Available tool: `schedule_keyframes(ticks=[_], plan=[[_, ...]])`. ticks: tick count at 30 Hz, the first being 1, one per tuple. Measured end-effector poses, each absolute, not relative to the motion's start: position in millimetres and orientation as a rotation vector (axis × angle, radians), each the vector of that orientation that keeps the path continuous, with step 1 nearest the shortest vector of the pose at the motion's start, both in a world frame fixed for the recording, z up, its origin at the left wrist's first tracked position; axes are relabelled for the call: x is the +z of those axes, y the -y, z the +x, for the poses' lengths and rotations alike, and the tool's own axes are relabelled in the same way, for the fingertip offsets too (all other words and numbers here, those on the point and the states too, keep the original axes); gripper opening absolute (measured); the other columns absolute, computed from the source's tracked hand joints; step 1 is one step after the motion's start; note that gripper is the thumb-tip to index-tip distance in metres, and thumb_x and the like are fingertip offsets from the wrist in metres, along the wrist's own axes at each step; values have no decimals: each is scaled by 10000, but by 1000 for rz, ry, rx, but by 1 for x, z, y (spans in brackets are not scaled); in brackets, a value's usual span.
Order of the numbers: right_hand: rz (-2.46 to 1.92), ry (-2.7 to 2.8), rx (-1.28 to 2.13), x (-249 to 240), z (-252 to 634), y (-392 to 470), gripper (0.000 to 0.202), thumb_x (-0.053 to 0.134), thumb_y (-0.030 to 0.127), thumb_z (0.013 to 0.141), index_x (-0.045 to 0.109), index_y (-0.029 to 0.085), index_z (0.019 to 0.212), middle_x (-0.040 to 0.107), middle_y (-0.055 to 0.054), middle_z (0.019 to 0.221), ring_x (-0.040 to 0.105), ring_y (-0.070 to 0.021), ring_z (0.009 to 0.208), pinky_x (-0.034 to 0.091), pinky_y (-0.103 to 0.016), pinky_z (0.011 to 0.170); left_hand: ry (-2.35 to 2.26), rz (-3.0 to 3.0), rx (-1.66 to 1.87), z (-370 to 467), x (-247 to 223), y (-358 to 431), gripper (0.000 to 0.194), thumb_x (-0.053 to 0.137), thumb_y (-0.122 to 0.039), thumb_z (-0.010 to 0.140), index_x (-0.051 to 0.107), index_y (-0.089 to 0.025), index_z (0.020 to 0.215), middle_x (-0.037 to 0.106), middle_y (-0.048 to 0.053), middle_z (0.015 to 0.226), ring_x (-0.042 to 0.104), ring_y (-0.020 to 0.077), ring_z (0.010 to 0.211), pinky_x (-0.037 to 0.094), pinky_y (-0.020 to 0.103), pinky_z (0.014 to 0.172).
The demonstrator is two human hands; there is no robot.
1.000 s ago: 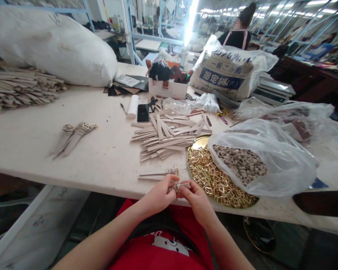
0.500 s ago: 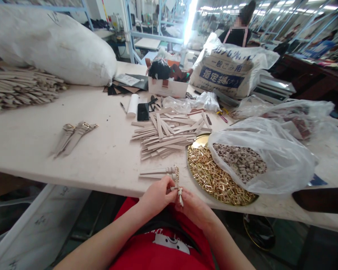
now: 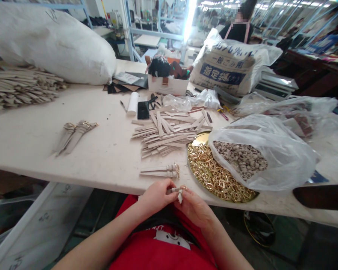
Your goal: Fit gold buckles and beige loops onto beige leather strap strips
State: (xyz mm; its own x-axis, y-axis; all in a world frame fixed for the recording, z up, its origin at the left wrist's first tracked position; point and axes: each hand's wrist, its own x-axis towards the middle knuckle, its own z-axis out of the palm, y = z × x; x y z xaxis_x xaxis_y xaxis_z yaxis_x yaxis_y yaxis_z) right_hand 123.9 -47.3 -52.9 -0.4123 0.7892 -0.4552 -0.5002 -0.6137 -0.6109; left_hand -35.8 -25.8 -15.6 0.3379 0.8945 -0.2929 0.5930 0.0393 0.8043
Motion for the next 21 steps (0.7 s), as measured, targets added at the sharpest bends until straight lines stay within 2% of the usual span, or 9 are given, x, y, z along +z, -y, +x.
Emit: schedule_keyframes(ticks=[4, 8, 11, 15, 21], plan=[[-1046, 636, 1919, -53, 123, 43, 209, 642, 388, 698, 559, 197, 705, 559, 6, 703, 521, -142, 675, 430, -290, 673, -1219, 1485, 400, -43, -14, 28, 239, 537, -394, 724, 558, -159, 767, 561, -20, 643, 489, 120, 579, 341, 208, 508], [-1211, 899, 1643, -51, 122, 39, 239, 645, 368, 703, 479, 203, 653, 475, 49, 605, 447, -106, 572, 390, -249, 594, -1138, 1284, 438, -47, -18, 29, 214, 566, -352, 703, 518, -150, 754, 490, -49, 590, 444, 85, 519, 333, 183, 468], [-1303, 1073, 1538, -49, 125, 38, 224, 628, 379, 707, 493, 217, 781, 483, 49, 631, 452, -111, 558, 380, -247, 553, -1117, 1202, 456, -45, -21, 28, 213, 572, -336, 702, 524, -140, 770, 514, -38, 610, 455, 82, 522, 348, 184, 475], [-1339, 1432, 1516, -50, 132, 42, 176, 483, 373, 810, 524, 218, 882, 458, 49, 579, 413, -109, 504, 324, -239, 487, -1082, 1148, 476, -41, -24, 26, 253, 567, -369, 719, 557, -127, 793, 560, -15, 638, 493, 92, 559, 387, 198, 530], [-1314, 1820, 1348, -49, 139, 45, 122, 441, 260, 829, 543, 206, 868, 555, 8, 720, 498, -140, 661, 381, -264, 623, -1042, 1056, 388, -45, -34, 28, 280, 601, -350, 684, 588, -120, 843, 610, 3, 691, 562, 114, 616, 428, 223, 599]])
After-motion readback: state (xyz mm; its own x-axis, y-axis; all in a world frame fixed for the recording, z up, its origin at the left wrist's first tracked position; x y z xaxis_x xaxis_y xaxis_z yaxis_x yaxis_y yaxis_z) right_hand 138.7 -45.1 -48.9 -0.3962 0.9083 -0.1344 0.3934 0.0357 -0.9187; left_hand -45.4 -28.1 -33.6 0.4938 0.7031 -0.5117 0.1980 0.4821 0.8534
